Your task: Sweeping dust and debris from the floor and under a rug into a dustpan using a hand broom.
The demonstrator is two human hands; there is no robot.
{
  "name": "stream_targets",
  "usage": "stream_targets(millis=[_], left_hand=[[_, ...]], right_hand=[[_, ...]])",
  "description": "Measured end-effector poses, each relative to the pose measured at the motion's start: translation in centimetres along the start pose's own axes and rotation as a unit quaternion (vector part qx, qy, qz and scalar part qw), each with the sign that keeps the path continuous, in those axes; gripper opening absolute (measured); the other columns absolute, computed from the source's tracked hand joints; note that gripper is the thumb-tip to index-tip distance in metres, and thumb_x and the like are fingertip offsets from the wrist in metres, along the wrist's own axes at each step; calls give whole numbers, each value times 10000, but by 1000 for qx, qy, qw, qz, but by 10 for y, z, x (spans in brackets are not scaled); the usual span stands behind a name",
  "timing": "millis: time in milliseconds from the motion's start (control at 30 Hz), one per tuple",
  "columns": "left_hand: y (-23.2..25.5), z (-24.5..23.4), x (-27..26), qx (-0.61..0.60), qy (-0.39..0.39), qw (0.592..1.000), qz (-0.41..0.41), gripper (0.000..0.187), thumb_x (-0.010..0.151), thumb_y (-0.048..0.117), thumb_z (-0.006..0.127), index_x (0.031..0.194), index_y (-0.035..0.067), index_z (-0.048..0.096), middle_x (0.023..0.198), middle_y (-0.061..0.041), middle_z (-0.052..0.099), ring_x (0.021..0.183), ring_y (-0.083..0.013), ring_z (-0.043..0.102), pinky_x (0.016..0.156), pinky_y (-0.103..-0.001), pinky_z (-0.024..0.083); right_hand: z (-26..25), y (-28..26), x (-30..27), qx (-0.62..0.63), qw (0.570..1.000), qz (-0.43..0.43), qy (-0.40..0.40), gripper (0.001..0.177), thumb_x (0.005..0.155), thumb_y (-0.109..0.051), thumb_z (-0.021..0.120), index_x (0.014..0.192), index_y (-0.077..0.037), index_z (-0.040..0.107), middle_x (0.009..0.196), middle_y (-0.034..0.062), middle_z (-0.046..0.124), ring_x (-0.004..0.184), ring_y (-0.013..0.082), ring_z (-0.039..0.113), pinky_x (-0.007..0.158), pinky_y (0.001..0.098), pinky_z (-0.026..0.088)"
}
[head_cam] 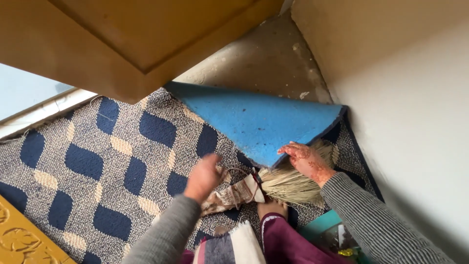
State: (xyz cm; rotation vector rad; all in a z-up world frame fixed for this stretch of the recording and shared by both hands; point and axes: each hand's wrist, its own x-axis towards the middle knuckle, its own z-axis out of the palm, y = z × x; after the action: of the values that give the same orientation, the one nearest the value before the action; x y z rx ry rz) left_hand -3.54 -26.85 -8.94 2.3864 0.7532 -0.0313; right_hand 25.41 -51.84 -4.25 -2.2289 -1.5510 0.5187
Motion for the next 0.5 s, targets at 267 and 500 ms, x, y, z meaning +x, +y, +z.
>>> stream_targets(millis=[267,500], left_hand=[[56,55,-59,108,-100,989,25,740,729,536,759,1344,180,551,1186,-97,619,1100,-334,645,892,-482,577],[55,45,-64,137,-117,984,0,678,764,493,773,1349,239,545,1212,-93,625,1164,-338,618,945,-494,528]], right_hand=[[-5,-27,-5,48,997,55,32,380,787,-43,667,1131,-164,777,1146,-8,780,1195,223,680,1113,335,505],[-39,-21,4,-20,995,-33,94,264,855,-52,628,1060,-86,790,1072,73,788,1057,260,728,1062,371,546]])
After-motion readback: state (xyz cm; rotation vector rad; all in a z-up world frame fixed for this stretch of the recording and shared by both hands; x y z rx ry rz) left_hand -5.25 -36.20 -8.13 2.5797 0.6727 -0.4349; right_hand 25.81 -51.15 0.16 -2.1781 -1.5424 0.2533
